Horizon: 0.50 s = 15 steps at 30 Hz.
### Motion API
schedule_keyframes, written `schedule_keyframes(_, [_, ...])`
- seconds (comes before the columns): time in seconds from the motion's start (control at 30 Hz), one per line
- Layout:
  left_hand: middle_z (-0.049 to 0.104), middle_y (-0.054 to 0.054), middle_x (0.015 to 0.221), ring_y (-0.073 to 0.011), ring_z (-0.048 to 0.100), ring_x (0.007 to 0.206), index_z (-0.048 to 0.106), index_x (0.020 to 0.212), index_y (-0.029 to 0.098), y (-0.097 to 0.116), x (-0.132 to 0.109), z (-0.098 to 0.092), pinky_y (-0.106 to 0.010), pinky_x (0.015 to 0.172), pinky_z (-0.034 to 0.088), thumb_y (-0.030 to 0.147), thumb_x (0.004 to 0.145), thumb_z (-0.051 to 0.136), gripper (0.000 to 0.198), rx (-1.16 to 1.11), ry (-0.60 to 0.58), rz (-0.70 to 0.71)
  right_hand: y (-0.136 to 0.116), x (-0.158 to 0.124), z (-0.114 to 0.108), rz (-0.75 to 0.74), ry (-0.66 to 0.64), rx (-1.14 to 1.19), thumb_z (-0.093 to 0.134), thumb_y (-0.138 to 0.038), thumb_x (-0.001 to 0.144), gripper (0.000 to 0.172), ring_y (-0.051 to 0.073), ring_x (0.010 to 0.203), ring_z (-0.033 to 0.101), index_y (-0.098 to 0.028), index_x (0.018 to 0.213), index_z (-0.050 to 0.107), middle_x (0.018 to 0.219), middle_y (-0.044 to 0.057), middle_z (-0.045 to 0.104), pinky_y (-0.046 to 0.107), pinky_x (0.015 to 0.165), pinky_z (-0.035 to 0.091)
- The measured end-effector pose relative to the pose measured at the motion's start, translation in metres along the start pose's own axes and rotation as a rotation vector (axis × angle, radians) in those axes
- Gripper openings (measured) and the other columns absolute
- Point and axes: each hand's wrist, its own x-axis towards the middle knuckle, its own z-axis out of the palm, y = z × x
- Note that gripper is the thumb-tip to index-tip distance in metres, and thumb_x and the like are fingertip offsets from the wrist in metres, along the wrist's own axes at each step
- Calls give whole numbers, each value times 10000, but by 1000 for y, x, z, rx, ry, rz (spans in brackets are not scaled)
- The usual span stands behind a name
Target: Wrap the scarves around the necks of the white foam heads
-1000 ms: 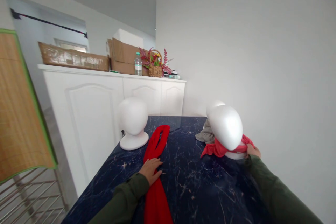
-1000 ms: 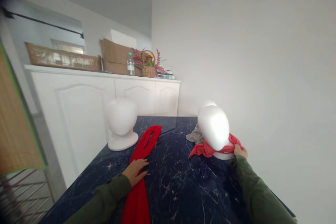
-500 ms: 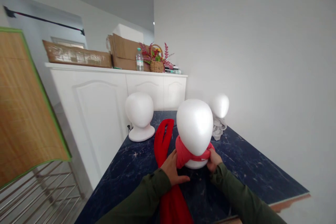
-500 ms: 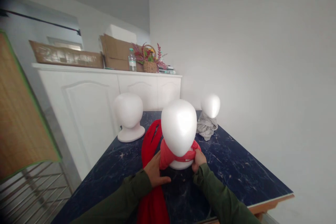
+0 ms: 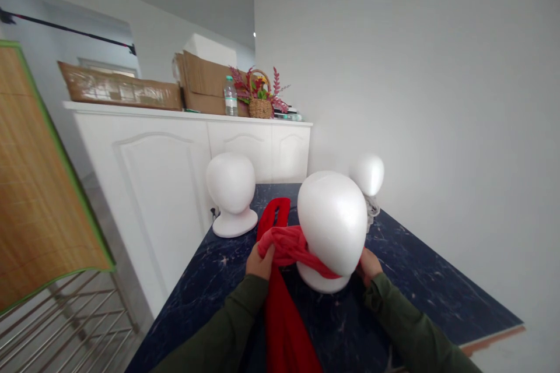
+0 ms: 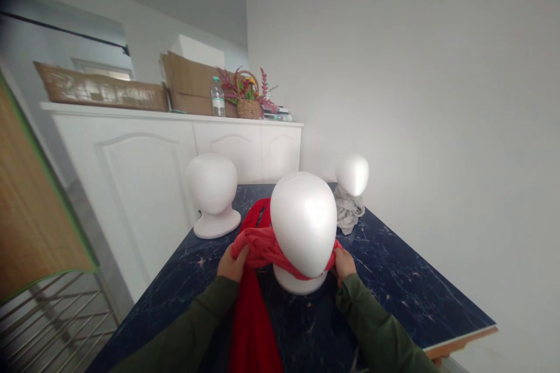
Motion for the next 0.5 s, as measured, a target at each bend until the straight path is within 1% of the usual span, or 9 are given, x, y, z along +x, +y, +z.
schedule_keyframes(0.07, [636,-70,823,-200,604,785,556,882,129,-7,6,1,-356,747,489,390,690,513,327,34,-20,-25,-4,4,-6,2,1,-2,510,-258,624,120,154,527,535,-160,627,579,484,-12,569,231,488,404])
schedule_keyframes(0.1, [629,-79,840,-190,603,772,544,897,122,-10,8,2,-344,741,490,373,689,515,327,36,-31,-27,-6,5,-8,8,2,1,515,-255,622,120,155,542,540,-159,642,585,510,-9,582,231,499,407])
schedule_keyframes(0.17, [599,-125,948,-183,596,793,503,992,94,-15,10,3,-333,749,487,334,696,509,380,43,-19,-6,-9,6,-11,31,8,24,517,-258,625,135,151,543,543,-159,682,588,549,-8,597,235,509,414])
schedule_keyframes(0.23, [547,-170,1050,-206,576,866,455,1078,66,-14,9,2,-356,786,471,316,698,509,458,116,18,77,-10,6,-11,68,18,54,505,-263,638,152,145,506,534,-156,718,578,554,-9,595,246,501,422])
schedule_keyframes(0.3, [527,-170,1087,-236,533,966,456,1097,73,-9,4,1,-396,857,425,317,706,505,464,240,12,258,-10,6,-10,138,-8,113,482,-258,662,153,144,473,527,-152,737,563,538,-5,587,264,501,435])
schedule_keyframes(0.37, [546,-130,1086,-233,492,1035,501,1069,122,0,-3,0,-404,922,370,309,733,478,385,334,-108,501,-10,8,-12,272,-125,222,453,-236,691,146,153,488,547,-144,738,556,537,11,592,284,538,455])
schedule_keyframes(0.43, [557,-87,1106,-216,462,1080,514,1088,173,8,-11,3,-398,963,326,303,756,454,362,403,-302,705,-11,10,-15,418,-283,334,424,-208,719,156,164,540,577,-131,726,560,556,36,607,304,602,471])
schedule_keyframes(0.47, [547,-73,1136,-218,437,1111,498,1125,196,11,-15,5,-409,981,297,315,754,461,392,450,-394,762,-13,11,-17,468,-349,369,414,-197,730,167,169,564,588,-124,719,564,566,48,613,314,634,473])
schedule_keyframes(0.5, [527,-67,1172,-234,402,1146,477,1160,215,13,-19,8,-436,996,263,339,741,480,436,514,-460,776,-14,12,-20,490,-393,384,405,-191,740,180,172,578,595,-118,712,568,572,56,618,323,659,473])
